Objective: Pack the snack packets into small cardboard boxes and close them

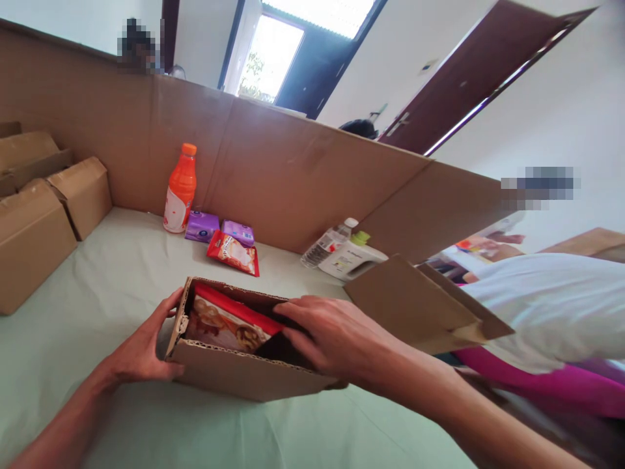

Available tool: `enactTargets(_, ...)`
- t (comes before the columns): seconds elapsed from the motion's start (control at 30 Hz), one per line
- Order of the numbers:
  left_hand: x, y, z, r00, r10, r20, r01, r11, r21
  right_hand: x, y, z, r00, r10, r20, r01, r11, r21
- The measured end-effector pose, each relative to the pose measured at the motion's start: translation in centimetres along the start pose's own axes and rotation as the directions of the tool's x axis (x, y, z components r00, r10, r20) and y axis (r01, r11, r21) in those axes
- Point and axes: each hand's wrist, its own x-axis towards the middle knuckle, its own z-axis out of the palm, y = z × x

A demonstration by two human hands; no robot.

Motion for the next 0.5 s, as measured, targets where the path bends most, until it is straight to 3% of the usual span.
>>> enactTargets(0.17,0.0,0.1,0.1,1.000,0.019,0.006,-0.019,1.000,0.010,0.4,-0.4,-0.5,0.998,-0.056,-0.033,0.063,0.970,0.235)
enactTargets(0.37,0.0,0.1,0.3,1.000,0.009,0.005,-0.009,1.000,-0.026,1.8,-0.9,-0.4,0.957,-0.164,0.240,0.068,0.929,0.364)
enactTargets(0.5,-0.1,0.1,0.5,1.000,0.008,0.009,-0.008,0.999,-0.053,2.9,-1.4,1.0,0.958,-0.185,0.219,0.056,0.870,0.489)
